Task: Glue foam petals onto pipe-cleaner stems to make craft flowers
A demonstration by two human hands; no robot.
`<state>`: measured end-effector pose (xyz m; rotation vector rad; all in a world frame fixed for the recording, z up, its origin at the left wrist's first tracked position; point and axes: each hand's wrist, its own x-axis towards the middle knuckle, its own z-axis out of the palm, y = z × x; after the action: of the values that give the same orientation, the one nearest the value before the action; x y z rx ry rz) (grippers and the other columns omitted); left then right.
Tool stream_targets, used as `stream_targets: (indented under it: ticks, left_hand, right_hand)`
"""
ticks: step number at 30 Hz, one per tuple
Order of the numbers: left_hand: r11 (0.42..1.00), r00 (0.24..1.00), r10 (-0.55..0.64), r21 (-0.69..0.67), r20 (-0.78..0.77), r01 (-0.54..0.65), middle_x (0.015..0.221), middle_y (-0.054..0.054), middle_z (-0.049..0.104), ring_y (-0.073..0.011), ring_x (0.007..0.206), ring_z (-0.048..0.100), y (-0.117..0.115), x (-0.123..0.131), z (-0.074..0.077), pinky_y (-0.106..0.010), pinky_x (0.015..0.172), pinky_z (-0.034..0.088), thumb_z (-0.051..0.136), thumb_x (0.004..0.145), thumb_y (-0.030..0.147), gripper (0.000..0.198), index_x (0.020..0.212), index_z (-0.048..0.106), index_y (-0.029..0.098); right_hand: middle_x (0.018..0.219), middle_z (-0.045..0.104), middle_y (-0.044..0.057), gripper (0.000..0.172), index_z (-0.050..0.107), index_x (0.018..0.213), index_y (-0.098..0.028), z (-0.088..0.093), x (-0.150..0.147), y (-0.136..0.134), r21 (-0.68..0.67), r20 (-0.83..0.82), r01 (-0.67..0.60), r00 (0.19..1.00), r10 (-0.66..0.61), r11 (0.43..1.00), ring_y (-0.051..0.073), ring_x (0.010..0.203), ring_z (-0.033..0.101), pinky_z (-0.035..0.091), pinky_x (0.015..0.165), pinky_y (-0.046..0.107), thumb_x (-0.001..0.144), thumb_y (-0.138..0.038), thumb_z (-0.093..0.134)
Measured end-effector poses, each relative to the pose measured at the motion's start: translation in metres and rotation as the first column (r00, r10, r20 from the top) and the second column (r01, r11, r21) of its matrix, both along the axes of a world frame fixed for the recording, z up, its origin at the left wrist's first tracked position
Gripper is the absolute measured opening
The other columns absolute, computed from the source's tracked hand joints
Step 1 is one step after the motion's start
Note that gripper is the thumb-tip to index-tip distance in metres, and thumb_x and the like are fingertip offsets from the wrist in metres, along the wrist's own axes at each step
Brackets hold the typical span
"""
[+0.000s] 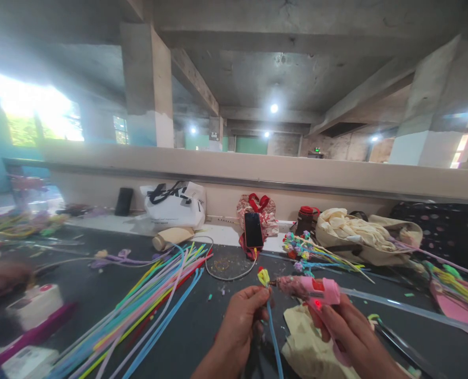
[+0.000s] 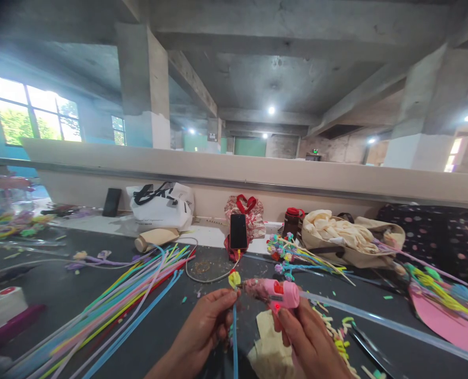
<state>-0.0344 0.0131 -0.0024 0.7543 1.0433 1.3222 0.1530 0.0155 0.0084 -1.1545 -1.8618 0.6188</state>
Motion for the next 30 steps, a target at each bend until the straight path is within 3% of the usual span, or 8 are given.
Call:
stream_targets:
  ticks: [8, 16, 23, 27, 30]
  left_hand:
    - [1.0, 1.0, 0.002, -0.017, -0.007, -0.002, 0.038, 0.008, 0.045, -0.0031, 0.031, 0.034, 0.003, -0.001, -0.002, -0.015, 0.034, 0.019, 0.067, 0.052, 0.037, 0.03, 0.067, 0.054, 0.015]
    - [0.999, 0.999, -0.032, 0.01, -0.006, 0.032, 0.037, 0.007, 0.045, -0.0034, 0.028, 0.035, 0.002, 0.0, -0.003, -0.016, 0.031, 0.023, 0.066, 0.053, 0.04, 0.03, 0.061, 0.054, 0.014]
    - [1.0, 1.0, 0.007, -0.006, -0.012, -0.007, 0.043, 0.004, 0.053, -0.0008, 0.024, 0.032, -0.002, 0.001, 0.003, -0.014, 0.027, 0.018, 0.067, 0.053, 0.038, 0.028, 0.058, 0.055, 0.013]
    - [1.0, 1.0, 0.006, -0.028, 0.018, -0.005, 0.047, 0.004, 0.055, -0.0009, 0.025, 0.033, -0.002, -0.001, 0.006, -0.013, 0.025, 0.019, 0.066, 0.057, 0.035, 0.024, 0.065, 0.058, 0.013]
    - [0.999, 1.0, 0.015, -0.043, 0.009, -0.014, 0.057, 0.0, 0.06, -0.0009, 0.031, 0.04, -0.003, -0.002, 0.011, -0.011, 0.027, 0.025, 0.066, 0.059, 0.023, 0.019, 0.072, 0.06, 0.012]
  right_hand:
    - [0.059, 0.053, 0.001, 0.041, 0.054, 0.065, -0.02, -0.006, 0.005, 0.005, -0.006, 0.064, -0.015, 0.998, 0.015, 1.0, 0.015, 0.057, 0.049, 0.039, 0.059, 0.025, 0.081, -0.05, 0.032]
    - [0.059, 0.052, 0.0, 0.04, 0.056, 0.066, -0.021, 0.0, 0.003, 0.0, 0.008, 0.062, 0.005, 0.998, -0.005, 1.0, 0.015, 0.056, 0.048, 0.038, 0.054, 0.023, 0.081, -0.05, 0.032]
    - [0.058, 0.051, 0.0, 0.04, 0.056, 0.067, -0.02, 0.001, 0.005, 0.004, 0.013, 0.053, -0.004, 0.999, 0.003, 1.0, 0.014, 0.056, 0.048, 0.037, 0.056, 0.023, 0.081, -0.05, 0.033]
    - [0.055, 0.049, -0.001, 0.039, 0.056, 0.074, -0.018, 0.009, 0.01, 0.006, 0.003, 0.022, 0.052, 0.998, -0.052, 0.999, 0.014, 0.05, 0.045, 0.035, 0.049, 0.023, 0.083, -0.046, 0.031]
    - [0.067, 0.057, 0.002, 0.03, 0.056, 0.09, -0.019, 0.013, 0.015, 0.001, 0.054, 0.139, 0.019, 0.99, -0.027, 0.998, 0.016, 0.059, 0.051, 0.038, 0.055, 0.024, 0.083, -0.04, 0.035]
